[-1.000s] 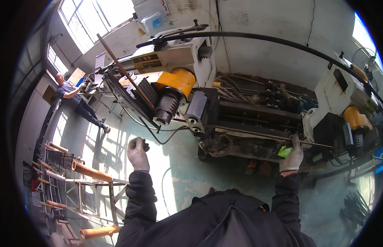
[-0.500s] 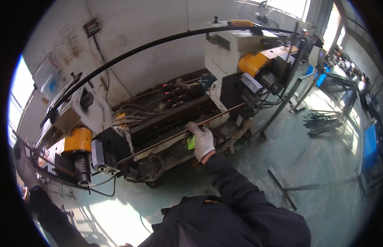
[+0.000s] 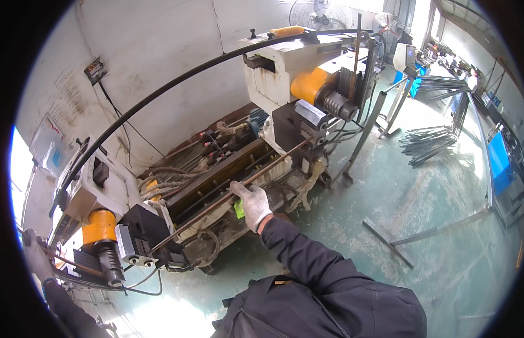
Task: The person operates a metal bending machine in a workshop. They feed metal rods into the machine, adjust the machine's settings, and bend the rods into a curved shape. The person also uses a tape measure to measure the rods and a green tool to assist in the bending process.
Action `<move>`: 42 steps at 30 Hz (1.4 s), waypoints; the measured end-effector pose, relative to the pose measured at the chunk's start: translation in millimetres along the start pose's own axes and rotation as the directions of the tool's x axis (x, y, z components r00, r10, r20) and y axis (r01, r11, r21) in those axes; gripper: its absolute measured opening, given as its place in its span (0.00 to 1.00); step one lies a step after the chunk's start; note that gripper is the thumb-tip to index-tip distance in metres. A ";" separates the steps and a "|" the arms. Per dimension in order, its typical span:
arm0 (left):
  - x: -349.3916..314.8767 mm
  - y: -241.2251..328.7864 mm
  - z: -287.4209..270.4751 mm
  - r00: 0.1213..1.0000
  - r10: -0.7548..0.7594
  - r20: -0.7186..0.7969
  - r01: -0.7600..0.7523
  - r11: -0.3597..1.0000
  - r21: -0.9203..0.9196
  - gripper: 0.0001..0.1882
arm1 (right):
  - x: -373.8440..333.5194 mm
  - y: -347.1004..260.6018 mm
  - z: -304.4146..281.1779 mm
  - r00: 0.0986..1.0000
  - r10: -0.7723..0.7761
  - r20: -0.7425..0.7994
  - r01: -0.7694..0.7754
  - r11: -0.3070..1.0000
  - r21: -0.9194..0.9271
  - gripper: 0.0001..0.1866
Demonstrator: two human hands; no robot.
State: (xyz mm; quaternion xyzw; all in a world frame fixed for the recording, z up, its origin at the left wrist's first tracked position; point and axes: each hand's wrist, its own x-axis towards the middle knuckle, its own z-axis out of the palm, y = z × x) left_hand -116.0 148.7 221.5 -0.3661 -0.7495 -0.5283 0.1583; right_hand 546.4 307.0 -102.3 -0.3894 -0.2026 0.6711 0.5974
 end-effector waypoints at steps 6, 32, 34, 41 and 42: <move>-10.0 12.1 -0.3 1.000 -0.025 0.013 0.024 0.999 0.048 0.20 | 3.7 4.2 -1.2 1.000 0.008 0.007 -0.009 0.999 0.052 0.15; 5.1 -24.6 -15.9 1.000 -0.006 -0.004 0.007 0.980 0.198 0.24 | 9.3 11.1 -8.8 0.999 0.043 -0.005 -0.043 0.999 -0.001 0.17; 2.4 -23.8 -22.8 0.998 -0.054 0.022 0.050 0.982 0.180 0.25 | 11.0 11.6 -10.4 0.999 0.034 0.006 -0.034 0.999 -0.022 0.17; 6.0 -29.4 -22.0 0.999 -0.007 0.048 -0.008 0.953 0.304 0.28 | 11.4 23.4 -18.6 0.993 0.101 -0.061 -0.104 0.994 -0.043 0.17; 5.4 -33.0 -19.6 0.998 0.028 0.052 -0.043 0.953 0.301 0.29 | 11.0 25.4 -21.6 0.994 0.105 -0.035 -0.105 0.994 0.003 0.18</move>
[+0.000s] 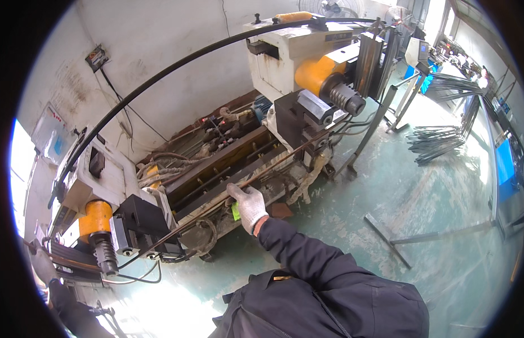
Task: The person operates a metal bending machine in a workshop. They feed metal rods into the machine, adjust the machine's settings, and bend the rods into a curved shape. The person also uses a tape measure to measure the rods and a green tool to assist in the bending process.
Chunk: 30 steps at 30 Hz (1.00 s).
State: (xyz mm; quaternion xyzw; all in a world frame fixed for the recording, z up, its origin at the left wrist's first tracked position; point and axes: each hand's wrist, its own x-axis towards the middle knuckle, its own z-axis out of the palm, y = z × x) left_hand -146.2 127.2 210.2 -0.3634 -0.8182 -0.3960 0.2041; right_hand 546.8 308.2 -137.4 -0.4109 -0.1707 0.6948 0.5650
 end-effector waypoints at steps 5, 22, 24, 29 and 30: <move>-29.9 -1.6 -8.3 0.984 0.015 -0.176 0.014 0.987 0.159 0.23 | -2.7 6.7 -14.8 0.969 -0.241 0.048 0.241 0.894 -0.376 0.22; -205.6 84.6 -80.8 0.917 -0.100 -0.387 0.046 0.988 -0.147 0.20 | -30.7 -6.0 -29.0 0.998 0.020 0.058 -0.012 0.992 -0.123 0.15; -230.1 84.3 -91.8 0.913 -0.175 -0.368 0.070 0.957 -0.282 0.19 | -41.1 -6.4 -37.9 0.994 0.034 0.101 -0.022 0.993 -0.115 0.15; -296.9 77.0 -128.3 0.906 -0.274 -0.321 0.127 0.903 -0.411 0.16 | -75.0 -4.9 -73.2 0.997 0.018 0.071 -0.003 0.979 -0.202 0.17; -309.0 74.3 -130.8 0.889 -0.299 -0.347 0.138 0.897 -0.420 0.14 | -80.5 -3.8 -82.0 0.998 -0.005 0.064 0.017 0.980 -0.196 0.17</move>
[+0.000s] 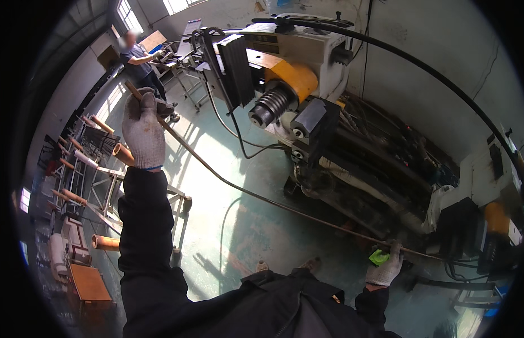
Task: The person operates a metal bending machine in a workshop. They feed metal rods into the machine, adjust the machine's settings, and bend the rods into a curved shape. The person also uses a tape measure to measure the rods and a green tool to assist in the bending process.
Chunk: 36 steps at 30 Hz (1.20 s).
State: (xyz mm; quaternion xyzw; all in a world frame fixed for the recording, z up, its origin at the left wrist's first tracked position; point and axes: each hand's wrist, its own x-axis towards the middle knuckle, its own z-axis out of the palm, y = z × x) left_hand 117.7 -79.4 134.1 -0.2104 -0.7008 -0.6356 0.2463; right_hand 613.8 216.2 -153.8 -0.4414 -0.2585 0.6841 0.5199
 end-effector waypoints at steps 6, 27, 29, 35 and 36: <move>-66.0 -24.0 -49.1 0.994 -0.089 0.065 0.106 0.931 -0.348 0.05 | -16.9 6.9 -52.0 0.988 -0.050 -0.147 0.025 0.985 -0.170 0.29; -282.0 -84.2 -872.1 0.216 -0.134 -0.967 0.211 0.974 -0.087 0.08 | -531.3 240.2 199.8 0.302 0.195 0.933 0.228 0.936 -0.269 0.14; -315.7 -92.8 -930.8 0.108 -0.152 -0.983 0.211 0.969 -0.127 0.09 | -587.7 275.0 236.1 0.100 0.150 0.984 0.434 0.883 -0.179 0.11; -412.8 -116.3 -1111.8 -0.190 0.118 -0.975 0.472 0.882 0.015 0.14 | -766.5 426.9 333.5 -0.164 0.385 0.908 0.236 0.909 -0.343 0.16; -430.0 -109.5 -1145.3 -0.223 0.122 -0.967 0.405 0.914 0.022 0.12 | -811.1 460.6 344.9 -0.174 0.382 0.908 0.214 0.914 -0.343 0.16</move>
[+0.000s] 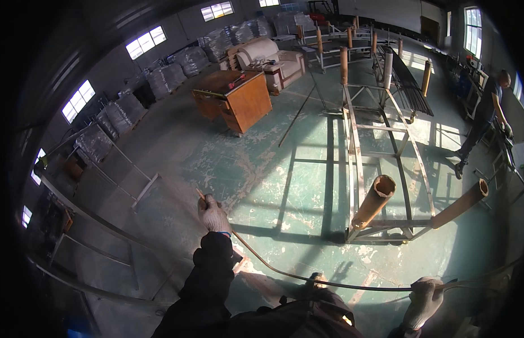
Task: The person operates a metal bending machine in a workshop. They feed metal rods into the machine, adjust the machine's settings, and bend the rods into a curved shape. The person also uses a tape measure to measure the rods and a green tool to assist in the bending process.
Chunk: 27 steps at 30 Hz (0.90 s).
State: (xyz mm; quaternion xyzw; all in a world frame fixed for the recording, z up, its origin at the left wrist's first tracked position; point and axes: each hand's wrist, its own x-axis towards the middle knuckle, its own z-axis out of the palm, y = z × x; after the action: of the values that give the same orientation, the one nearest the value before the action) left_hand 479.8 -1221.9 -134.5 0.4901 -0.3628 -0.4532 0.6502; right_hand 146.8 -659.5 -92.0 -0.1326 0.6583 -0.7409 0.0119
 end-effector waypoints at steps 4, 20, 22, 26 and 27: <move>112.7 18.4 -64.0 0.978 0.111 -0.176 -0.110 0.994 0.018 0.07 | 82.3 26.3 167.1 0.962 0.049 0.268 -0.094 0.983 0.157 0.15; 443.0 -39.6 -130.1 0.979 -0.128 -0.161 0.147 0.982 0.115 0.25 | 145.1 154.8 782.2 0.774 0.328 0.542 -0.436 0.896 0.082 0.18; 486.7 -47.3 -122.9 0.932 -0.270 -0.240 0.309 0.940 0.142 0.17 | 146.9 166.9 831.5 0.764 0.310 0.566 -0.414 0.908 0.061 0.18; 568.3 -75.5 -112.5 0.866 -0.359 -0.349 0.446 0.869 0.214 0.10 | 148.4 207.1 943.6 0.731 0.344 0.589 -0.460 0.886 0.053 0.18; 596.6 -83.2 -108.6 0.872 -0.321 -0.369 0.420 0.879 0.227 0.08 | 148.8 219.3 974.7 0.720 0.351 0.599 -0.483 0.873 0.070 0.18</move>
State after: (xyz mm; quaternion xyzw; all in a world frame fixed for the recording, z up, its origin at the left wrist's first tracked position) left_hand 754.3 -1761.3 -226.2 0.7109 -0.2150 -0.4245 0.5180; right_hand 175.7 -1665.0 -184.2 -0.1924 0.5501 -0.7131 0.3897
